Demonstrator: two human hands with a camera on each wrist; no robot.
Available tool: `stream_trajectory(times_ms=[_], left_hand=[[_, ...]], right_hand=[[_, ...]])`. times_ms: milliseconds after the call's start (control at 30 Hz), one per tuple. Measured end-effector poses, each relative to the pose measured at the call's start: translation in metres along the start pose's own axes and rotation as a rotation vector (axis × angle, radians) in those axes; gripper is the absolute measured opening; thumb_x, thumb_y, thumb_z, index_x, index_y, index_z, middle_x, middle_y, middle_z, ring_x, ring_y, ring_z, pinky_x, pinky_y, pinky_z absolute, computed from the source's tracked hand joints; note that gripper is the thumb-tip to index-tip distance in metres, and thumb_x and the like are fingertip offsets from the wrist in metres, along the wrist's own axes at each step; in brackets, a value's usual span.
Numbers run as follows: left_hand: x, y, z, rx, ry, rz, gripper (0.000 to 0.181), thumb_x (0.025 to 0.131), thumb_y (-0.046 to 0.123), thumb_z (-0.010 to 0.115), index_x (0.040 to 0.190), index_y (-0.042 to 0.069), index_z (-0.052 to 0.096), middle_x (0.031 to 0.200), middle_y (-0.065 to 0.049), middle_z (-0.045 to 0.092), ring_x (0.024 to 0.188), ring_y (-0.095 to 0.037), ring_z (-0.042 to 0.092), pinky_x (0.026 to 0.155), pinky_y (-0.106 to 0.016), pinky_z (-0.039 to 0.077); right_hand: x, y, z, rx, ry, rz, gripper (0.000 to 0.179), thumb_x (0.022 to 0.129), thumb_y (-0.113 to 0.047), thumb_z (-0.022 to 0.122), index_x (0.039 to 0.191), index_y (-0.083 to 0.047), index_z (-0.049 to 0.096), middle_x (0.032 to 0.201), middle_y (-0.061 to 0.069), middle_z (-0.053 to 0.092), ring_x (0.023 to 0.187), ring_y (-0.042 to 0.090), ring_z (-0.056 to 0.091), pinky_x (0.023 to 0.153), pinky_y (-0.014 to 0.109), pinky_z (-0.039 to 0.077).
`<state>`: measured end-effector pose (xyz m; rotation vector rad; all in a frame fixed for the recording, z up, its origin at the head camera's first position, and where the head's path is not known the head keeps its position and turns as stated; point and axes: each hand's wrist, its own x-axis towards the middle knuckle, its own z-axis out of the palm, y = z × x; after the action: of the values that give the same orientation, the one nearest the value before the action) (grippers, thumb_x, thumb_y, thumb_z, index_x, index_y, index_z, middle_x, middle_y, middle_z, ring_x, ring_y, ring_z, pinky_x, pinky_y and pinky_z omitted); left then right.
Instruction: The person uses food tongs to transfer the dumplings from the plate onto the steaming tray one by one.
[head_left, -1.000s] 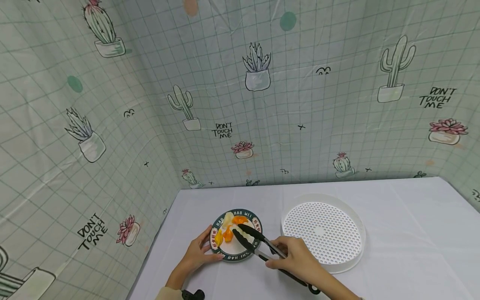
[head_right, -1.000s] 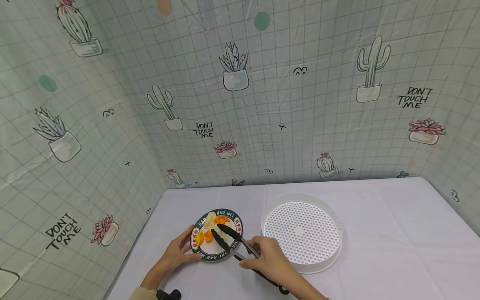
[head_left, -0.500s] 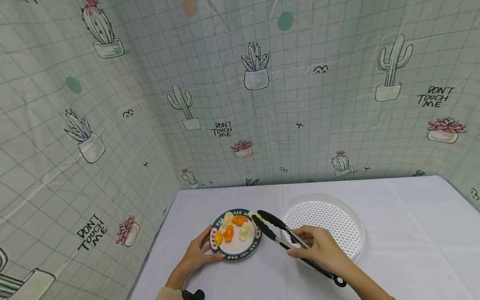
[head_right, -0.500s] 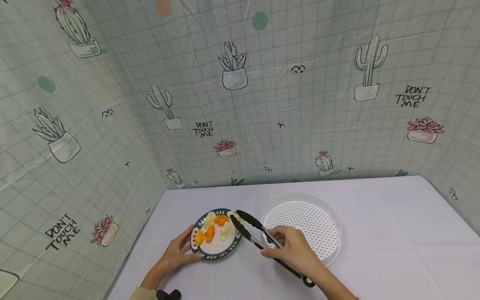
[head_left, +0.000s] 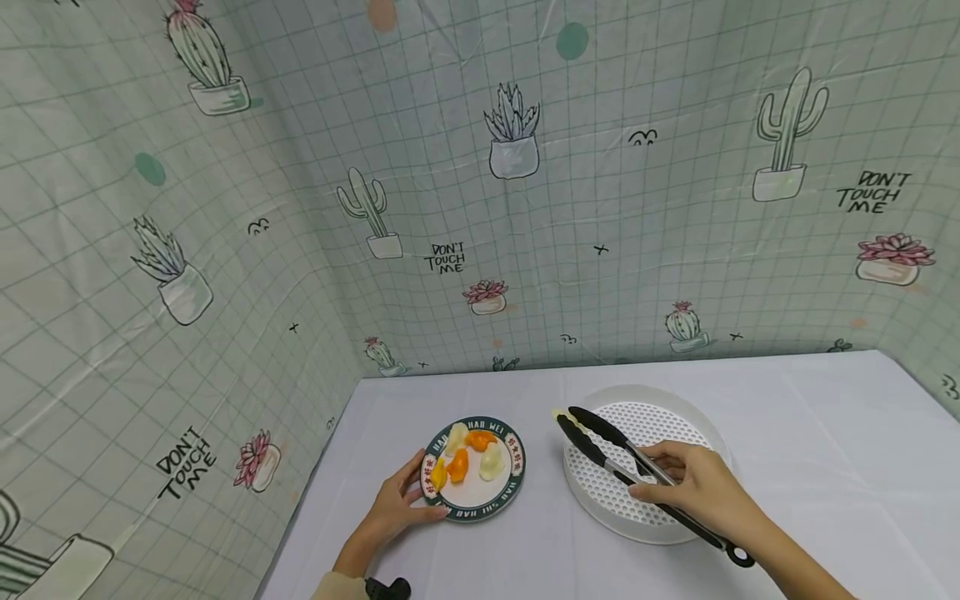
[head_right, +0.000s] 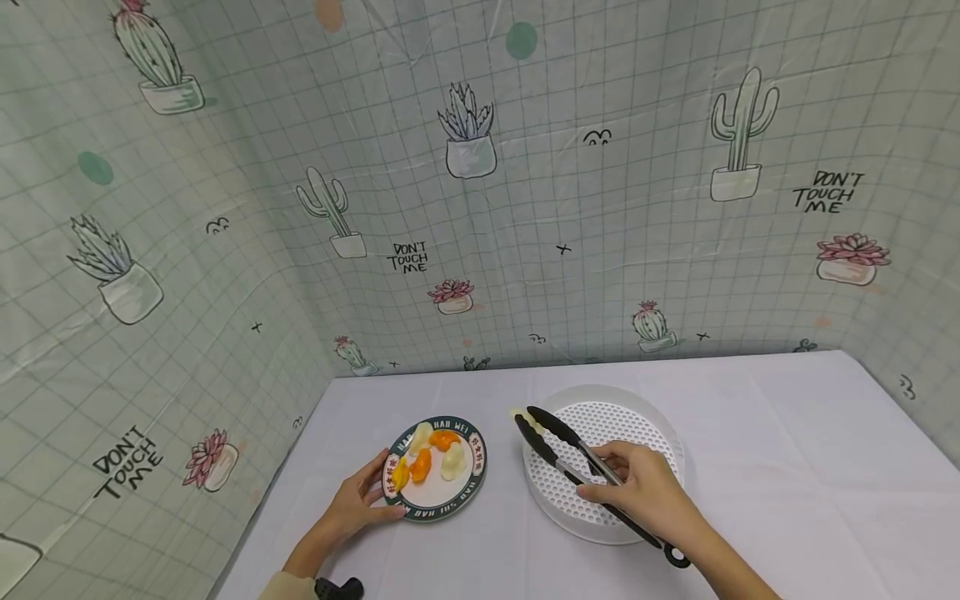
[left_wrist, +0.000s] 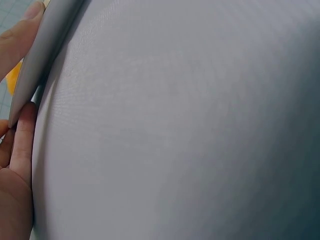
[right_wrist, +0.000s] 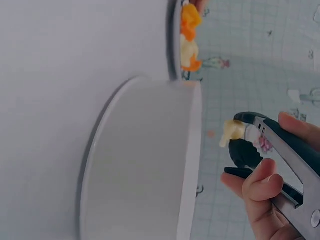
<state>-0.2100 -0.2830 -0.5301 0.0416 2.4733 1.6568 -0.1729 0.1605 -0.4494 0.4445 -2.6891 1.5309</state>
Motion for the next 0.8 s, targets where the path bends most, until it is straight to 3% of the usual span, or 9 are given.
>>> stream_trajectory(times_ms=[300, 400, 500, 600, 700, 800], left_hand=[[-0.001, 0.001, 0.001, 0.016, 0.016, -0.01, 0.11, 0.069, 0.011, 0.092, 0.155, -0.004, 0.025, 0.155, -0.029, 0.03, 0.134, -0.04, 0.043, 0.102, -0.029, 0.048], [-0.001, 0.001, 0.001, -0.005, 0.009, -0.005, 0.11, 0.069, 0.009, 0.092, 0.155, -0.004, 0.024, 0.155, -0.029, 0.03, 0.134, -0.041, 0.043, 0.102, -0.028, 0.049], [-0.001, 0.001, 0.0, -0.005, 0.005, 0.007, 0.11, 0.07, 0.01, 0.091, 0.155, -0.004, 0.023, 0.155, -0.03, 0.029, 0.134, -0.042, 0.043, 0.102, -0.028, 0.049], [-0.001, 0.001, 0.0, -0.002, 0.007, 0.007, 0.11, 0.07, 0.011, 0.091, 0.155, -0.004, 0.023, 0.156, -0.03, 0.028, 0.134, -0.042, 0.043, 0.103, -0.028, 0.048], [-0.001, 0.001, 0.0, 0.013, 0.009, 0.008, 0.11, 0.07, 0.012, 0.092, 0.155, -0.004, 0.024, 0.155, -0.03, 0.029, 0.134, -0.042, 0.043, 0.103, -0.03, 0.048], [-0.002, 0.001, 0.001, 0.016, 0.013, -0.001, 0.109, 0.071, 0.013, 0.092, 0.155, -0.003, 0.024, 0.155, -0.029, 0.03, 0.135, -0.042, 0.043, 0.103, -0.03, 0.048]], right_hand=[[0.003, 0.019, -0.011, -0.08, -0.012, 0.059, 0.056, 0.078, -0.026, 0.086, 0.116, 0.01, 0.065, 0.115, 0.029, 0.066, 0.101, 0.045, 0.067, 0.084, 0.053, 0.059], [0.006, 0.023, -0.011, -0.109, -0.006, 0.058, 0.057, 0.077, -0.026, 0.087, 0.115, 0.01, 0.066, 0.11, 0.026, 0.069, 0.097, 0.04, 0.068, 0.079, 0.051, 0.06], [0.009, 0.026, -0.009, -0.141, 0.003, 0.05, 0.056, 0.075, -0.026, 0.087, 0.113, 0.011, 0.067, 0.098, 0.015, 0.071, 0.085, 0.026, 0.064, 0.069, 0.04, 0.058], [0.012, 0.029, -0.006, -0.15, 0.003, 0.051, 0.056, 0.075, -0.024, 0.088, 0.112, 0.012, 0.067, 0.082, 0.004, 0.064, 0.071, 0.016, 0.05, 0.057, 0.027, 0.046], [0.015, 0.032, -0.004, -0.151, -0.001, 0.053, 0.056, 0.075, -0.023, 0.088, 0.111, 0.013, 0.066, 0.072, 0.0, 0.053, 0.064, 0.014, 0.041, 0.052, 0.024, 0.035], [0.017, 0.035, -0.003, -0.157, -0.003, 0.05, 0.055, 0.075, -0.022, 0.088, 0.11, 0.014, 0.065, 0.072, 0.0, 0.052, 0.064, 0.015, 0.041, 0.052, 0.024, 0.035]])
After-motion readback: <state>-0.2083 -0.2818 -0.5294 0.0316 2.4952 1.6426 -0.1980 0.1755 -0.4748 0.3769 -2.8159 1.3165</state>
